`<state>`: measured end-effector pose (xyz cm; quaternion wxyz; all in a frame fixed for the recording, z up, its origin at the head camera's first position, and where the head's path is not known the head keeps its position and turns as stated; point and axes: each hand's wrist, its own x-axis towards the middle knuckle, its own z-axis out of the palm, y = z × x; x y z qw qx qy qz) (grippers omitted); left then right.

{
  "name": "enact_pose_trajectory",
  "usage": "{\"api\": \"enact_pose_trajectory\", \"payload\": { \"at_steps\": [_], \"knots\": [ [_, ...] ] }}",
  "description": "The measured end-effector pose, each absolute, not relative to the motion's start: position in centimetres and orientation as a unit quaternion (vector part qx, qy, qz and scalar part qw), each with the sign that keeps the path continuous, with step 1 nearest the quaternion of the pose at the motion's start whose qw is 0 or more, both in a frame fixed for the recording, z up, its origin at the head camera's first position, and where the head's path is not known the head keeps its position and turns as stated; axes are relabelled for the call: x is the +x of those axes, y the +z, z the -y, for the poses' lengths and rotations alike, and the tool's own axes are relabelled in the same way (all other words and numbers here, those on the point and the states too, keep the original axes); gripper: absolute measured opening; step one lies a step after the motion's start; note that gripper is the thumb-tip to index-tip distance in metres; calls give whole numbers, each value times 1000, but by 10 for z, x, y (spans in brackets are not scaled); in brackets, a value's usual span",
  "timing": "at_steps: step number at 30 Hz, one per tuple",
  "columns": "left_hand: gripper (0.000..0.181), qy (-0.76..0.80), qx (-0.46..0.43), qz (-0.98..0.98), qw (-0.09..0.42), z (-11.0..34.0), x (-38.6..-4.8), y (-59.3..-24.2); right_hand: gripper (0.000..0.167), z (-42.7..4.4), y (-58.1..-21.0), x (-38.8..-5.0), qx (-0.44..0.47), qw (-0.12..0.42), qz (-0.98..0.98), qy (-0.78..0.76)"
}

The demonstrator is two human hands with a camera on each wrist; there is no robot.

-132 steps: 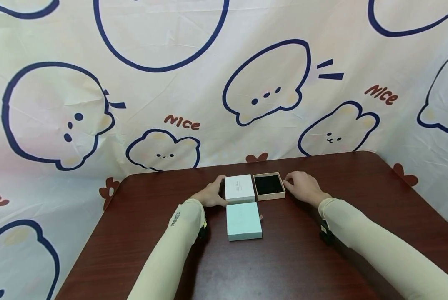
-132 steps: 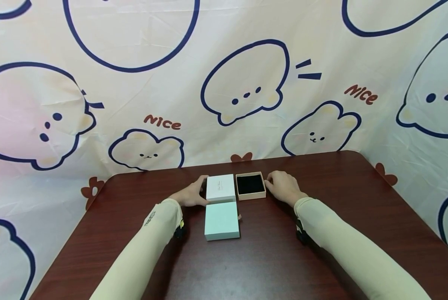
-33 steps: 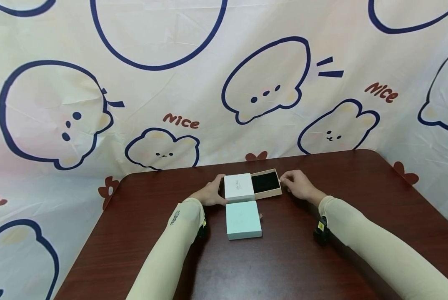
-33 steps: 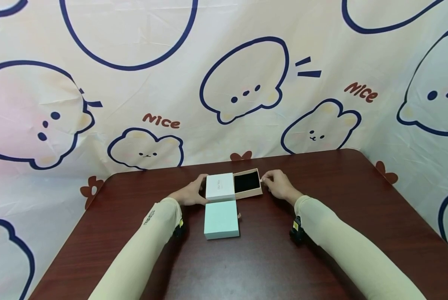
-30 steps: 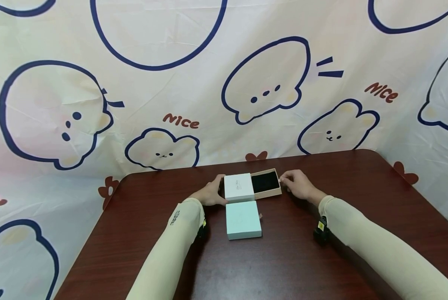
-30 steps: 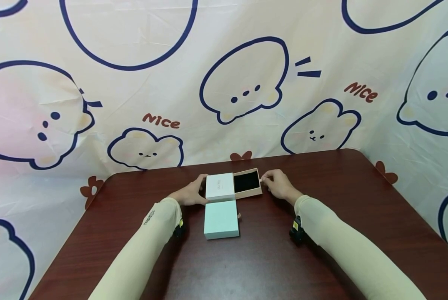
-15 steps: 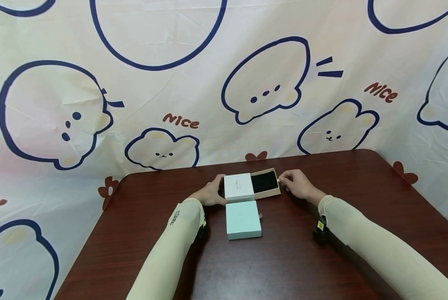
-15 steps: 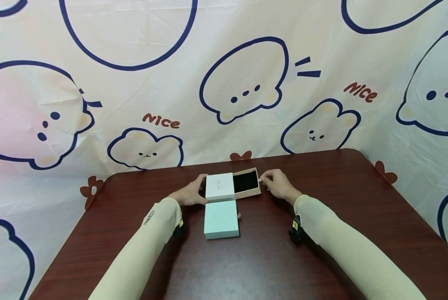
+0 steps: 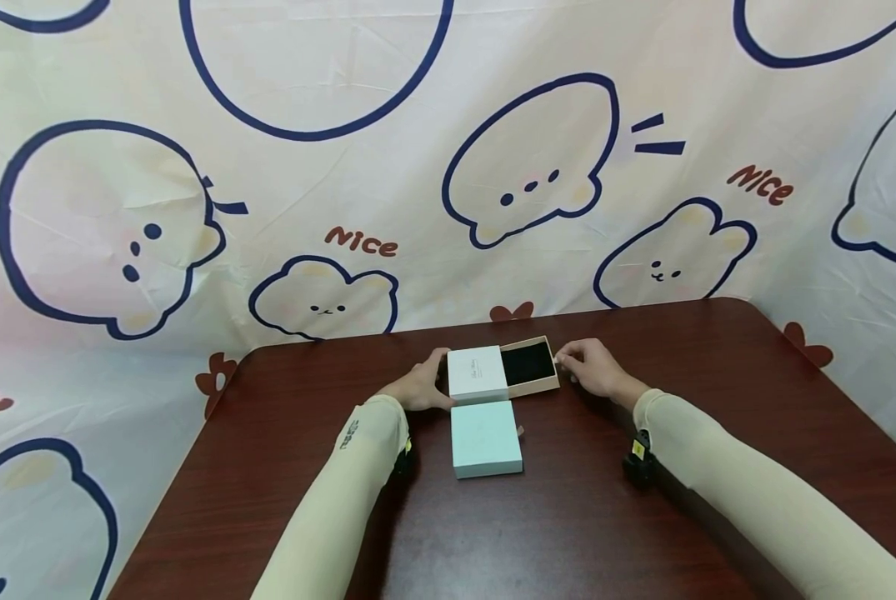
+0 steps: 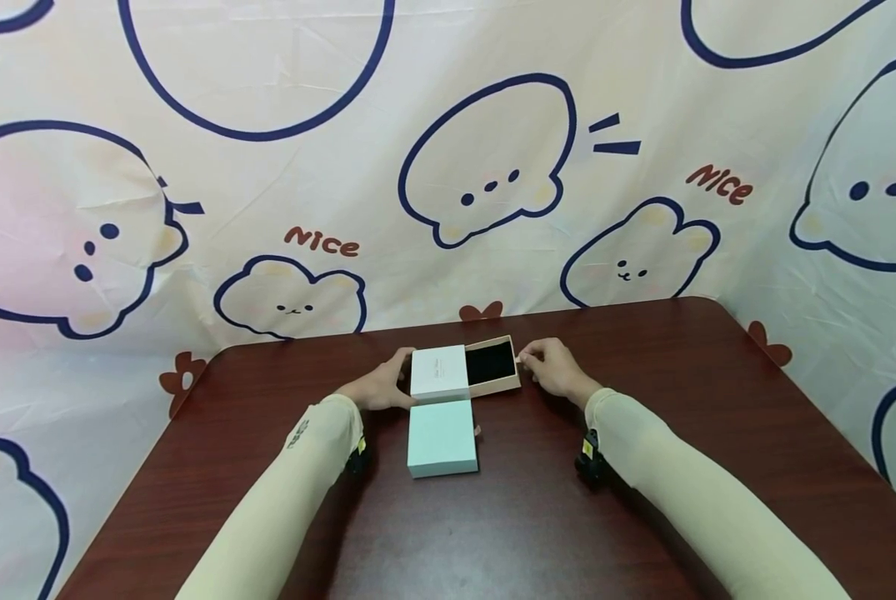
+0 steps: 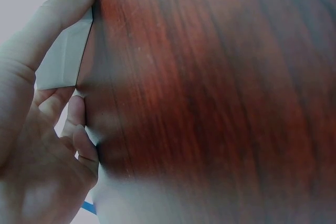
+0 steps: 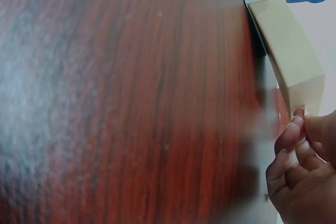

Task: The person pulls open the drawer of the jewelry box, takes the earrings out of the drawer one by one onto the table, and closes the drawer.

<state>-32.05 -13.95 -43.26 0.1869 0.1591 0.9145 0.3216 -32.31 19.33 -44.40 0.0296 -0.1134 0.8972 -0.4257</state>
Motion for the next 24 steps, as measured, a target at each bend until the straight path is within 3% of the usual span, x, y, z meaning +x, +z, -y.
{"api": "enact_pose_trajectory", "payload": {
  "at_steps": [24],
  "knots": [
    [97, 318, 170, -913, 190, 140, -319, -429, 23, -192, -443, -323, -116, 41, -895, -428]
  ]
}}
